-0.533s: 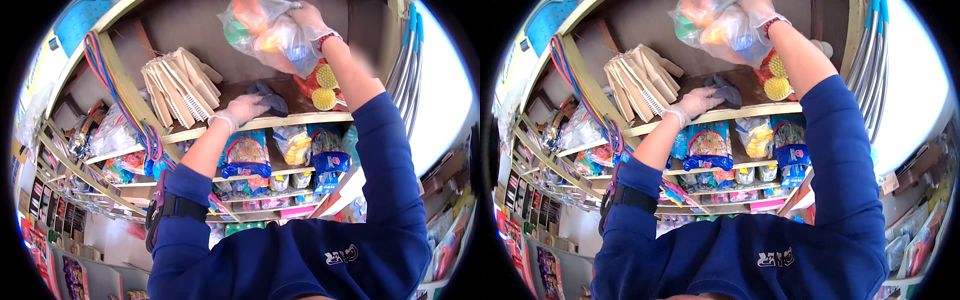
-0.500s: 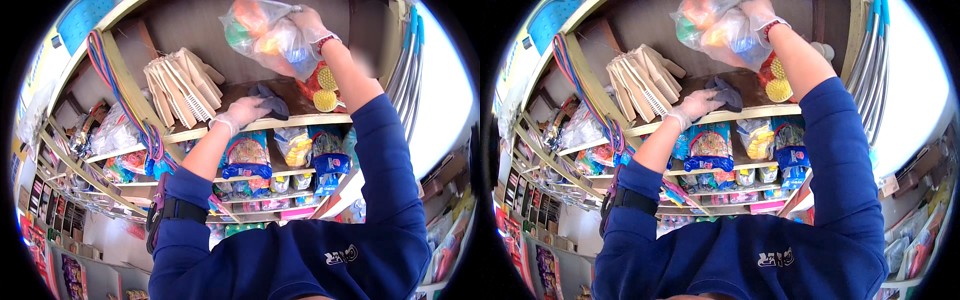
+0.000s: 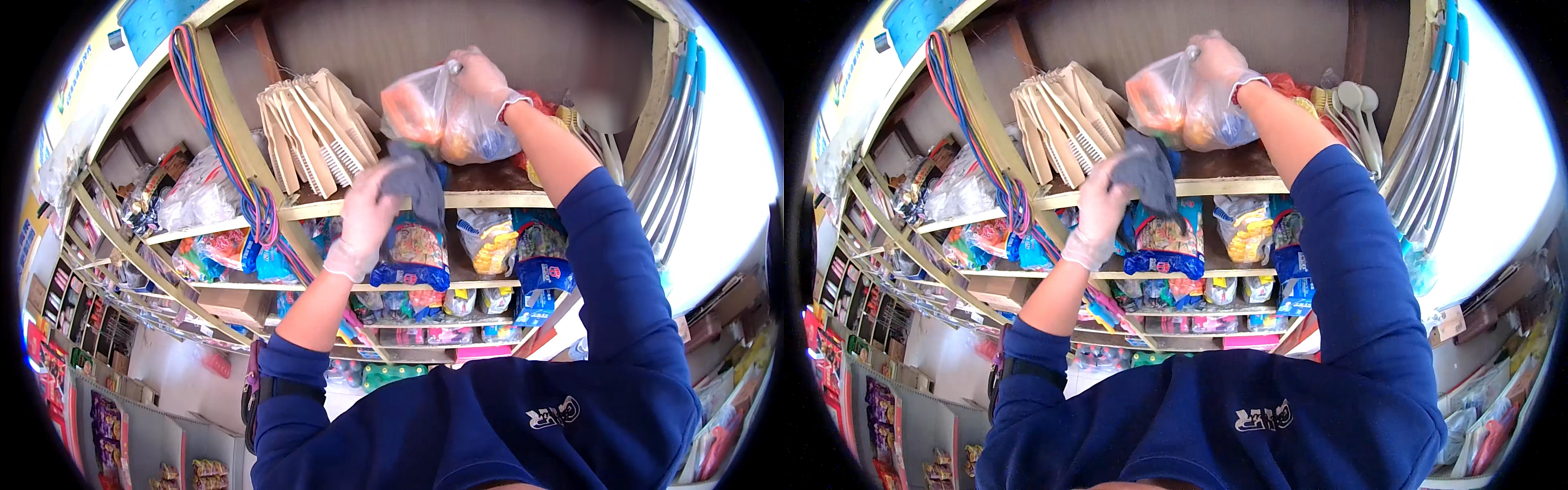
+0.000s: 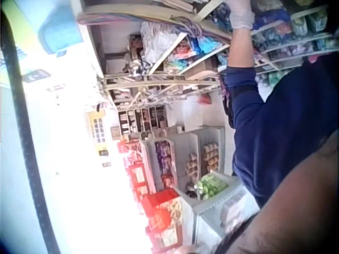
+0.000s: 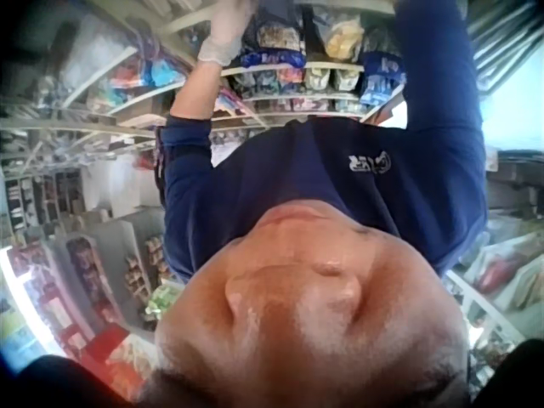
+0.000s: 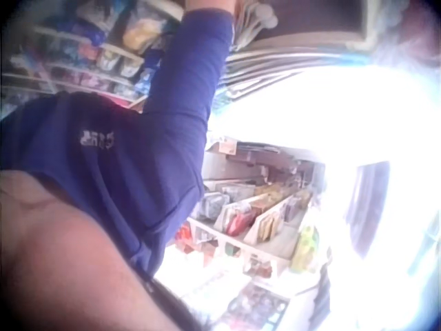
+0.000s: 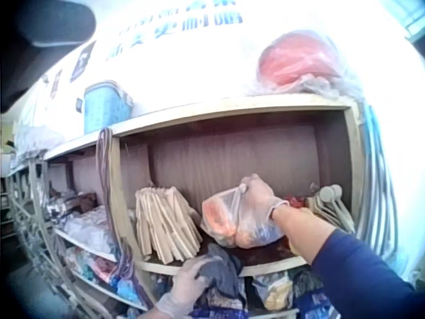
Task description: The person wipes a wooden shelf with a dark cloth, then organizes various items including wooden brushes, plastic bags, and hanging ladles. They move a blue bucket and a box of tissues to different locations on the shelves.
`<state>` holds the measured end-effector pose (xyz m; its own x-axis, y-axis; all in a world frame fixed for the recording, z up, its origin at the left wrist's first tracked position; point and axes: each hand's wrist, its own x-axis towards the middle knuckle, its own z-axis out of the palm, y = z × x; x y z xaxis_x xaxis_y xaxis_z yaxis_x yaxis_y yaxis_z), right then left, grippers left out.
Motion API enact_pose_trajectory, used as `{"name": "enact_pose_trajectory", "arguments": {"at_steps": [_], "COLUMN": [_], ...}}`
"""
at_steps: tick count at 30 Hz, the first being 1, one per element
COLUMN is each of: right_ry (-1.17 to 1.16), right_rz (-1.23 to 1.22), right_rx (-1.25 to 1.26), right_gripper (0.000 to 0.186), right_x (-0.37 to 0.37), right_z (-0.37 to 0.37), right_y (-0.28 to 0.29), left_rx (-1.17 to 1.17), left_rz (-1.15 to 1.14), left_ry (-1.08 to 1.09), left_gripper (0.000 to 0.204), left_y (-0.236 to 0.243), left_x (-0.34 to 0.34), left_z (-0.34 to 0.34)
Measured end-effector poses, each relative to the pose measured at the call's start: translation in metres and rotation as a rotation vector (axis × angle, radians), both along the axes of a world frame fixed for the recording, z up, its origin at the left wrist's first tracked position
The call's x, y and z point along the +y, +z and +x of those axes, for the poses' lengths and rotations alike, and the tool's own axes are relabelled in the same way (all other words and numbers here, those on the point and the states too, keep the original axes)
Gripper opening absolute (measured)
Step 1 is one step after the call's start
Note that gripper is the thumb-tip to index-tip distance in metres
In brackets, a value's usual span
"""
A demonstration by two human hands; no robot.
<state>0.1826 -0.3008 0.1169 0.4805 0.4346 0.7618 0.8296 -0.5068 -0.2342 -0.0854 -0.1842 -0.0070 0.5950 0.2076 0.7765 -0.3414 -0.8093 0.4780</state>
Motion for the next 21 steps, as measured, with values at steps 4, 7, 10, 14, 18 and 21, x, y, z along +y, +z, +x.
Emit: {"name": "enact_pose_trajectory", "arguments": {"at_steps": [4,7,10,14,18,21], "right_ry": [0.020,0.046,0.126,0.090,0.027,0.031], "right_rz": [-0.067,-0.097,-0.068,-0.090,-0.034,-0.024], "right_rx": [0.119,0.085,0.028,0.124,0.172,0.215], "right_gripper": [0.032,0.032,0.029,0.027,0.024,0.028], "right_x": [0.004,0.009,0.016,0.012,0.016,0.015], "right_z": [0.001,0.004,0.016,0.026,0.024,0.020], "right_y": [-0.020,-0.022,-0.028,-0.030,-0.034,-0.032], "left_rx": [-0.115,-0.098,-0.060,0.019,-0.051,-0.105], "left_rz": [-0.122,-0.101,0.186,0.287,0.324,0.380], "left_ry": [0.023,0.017,0.265,0.422,0.314,0.247], "left_gripper": [0.037,0.040,0.050,0.051,0.054,0.053], "left_y": [0.054,0.078,0.061,0.033,0.013,0.000], "left_x": [0.013,0.035,0.037,-0.003,-0.004,0.003], "left_z": [0.036,0.100,0.145,0.143,0.127,0.115]}}
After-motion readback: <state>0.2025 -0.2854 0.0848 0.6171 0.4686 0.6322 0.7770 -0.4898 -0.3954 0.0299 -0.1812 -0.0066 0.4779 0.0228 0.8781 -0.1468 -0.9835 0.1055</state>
